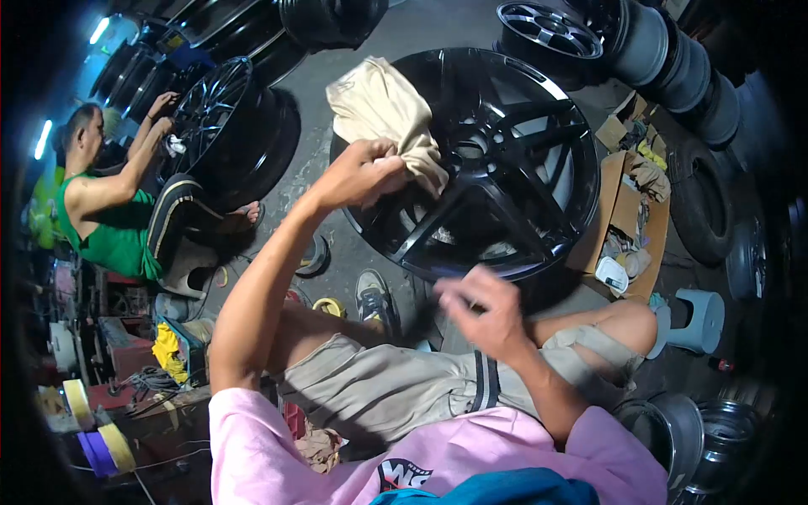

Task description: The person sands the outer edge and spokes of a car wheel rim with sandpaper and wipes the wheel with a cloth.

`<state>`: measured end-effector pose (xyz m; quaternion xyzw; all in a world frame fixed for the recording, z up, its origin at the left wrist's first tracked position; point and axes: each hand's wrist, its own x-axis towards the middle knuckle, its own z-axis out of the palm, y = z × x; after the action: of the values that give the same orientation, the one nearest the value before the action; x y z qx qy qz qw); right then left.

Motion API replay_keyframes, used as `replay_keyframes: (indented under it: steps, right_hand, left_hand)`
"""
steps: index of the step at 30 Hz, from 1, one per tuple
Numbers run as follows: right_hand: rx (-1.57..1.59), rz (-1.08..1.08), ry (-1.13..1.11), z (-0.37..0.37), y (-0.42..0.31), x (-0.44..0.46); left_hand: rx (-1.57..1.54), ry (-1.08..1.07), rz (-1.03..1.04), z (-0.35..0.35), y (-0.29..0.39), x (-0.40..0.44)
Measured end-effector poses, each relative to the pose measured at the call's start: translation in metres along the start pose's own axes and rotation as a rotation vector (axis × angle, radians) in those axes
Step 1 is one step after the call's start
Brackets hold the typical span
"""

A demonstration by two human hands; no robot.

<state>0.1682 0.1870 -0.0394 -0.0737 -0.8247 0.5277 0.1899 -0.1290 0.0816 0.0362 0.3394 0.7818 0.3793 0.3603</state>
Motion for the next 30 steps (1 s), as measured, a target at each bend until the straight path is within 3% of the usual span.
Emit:
replay_keyframes:
  steps: [1,2,4,5,6,7,8,11,15,20,21,24,27,28,30]
  right_hand:
    - [0.017,0.078,0.148,-0.007,0.0,0.01]
    - [0.031,0.158,0.297,-0.013,0.003,0.019]
    - [0.666,0.456,0.423,-0.014,0.034,0.025]
    - [0.69,0.287,0.429,-0.005,0.041,0.016]
    - [0.722,0.111,0.425,0.004,0.047,0.007]
    - [0.761,-0.062,0.41,0.011,0.045,0.002]
    - [0.652,-0.069,0.337,0.014,0.041,0.001]
    - [0.087,-0.022,0.093,0.015,-0.001,0.025]
    - [-0.276,-0.315,0.112,0.025,-0.019,0.03]
    - [-0.235,-0.309,-0.137,0.02,0.0,0.014]
    - [0.424,0.101,-0.115,0.025,0.016,-0.002]
    - [1.311,0.442,-0.124,0.029,0.035,-0.015]
    - [0.967,0.448,-0.138,0.018,0.034,-0.008]
    - [0.846,0.427,-0.107,0.013,0.026,0.0]
    - [0.633,0.352,0.052,0.004,-0.009,0.021]
  left_hand:
    - [-0.072,0.013,0.118,0.009,-0.013,-0.004]
    - [-0.228,-0.086,0.079,0.016,0.008,-0.025]
    - [-0.338,-0.175,0.142,0.048,0.045,-0.066]
    - [0.062,-0.013,0.656,0.07,0.041,-0.066]
    - [0.072,-0.06,0.649,0.085,0.046,-0.072]
    - [0.161,0.043,0.719,0.098,0.041,-0.071]
    - [0.251,0.15,0.782,0.105,0.03,-0.07]
    - [0.368,0.187,0.864,0.093,0.006,-0.065]
    - [0.459,0.13,0.745,0.069,0.007,-0.075]
    - [0.563,0.067,0.648,0.061,-0.01,-0.083]
    - [0.614,0.041,0.676,0.06,-0.019,-0.081]
    - [0.707,-0.017,0.645,0.057,-0.025,-0.083]
    - [0.737,-0.034,0.623,0.05,-0.027,-0.083]
    - [0.708,0.09,0.749,0.047,-0.037,-0.075]
    - [0.912,0.215,0.593,0.015,-0.054,-0.065]
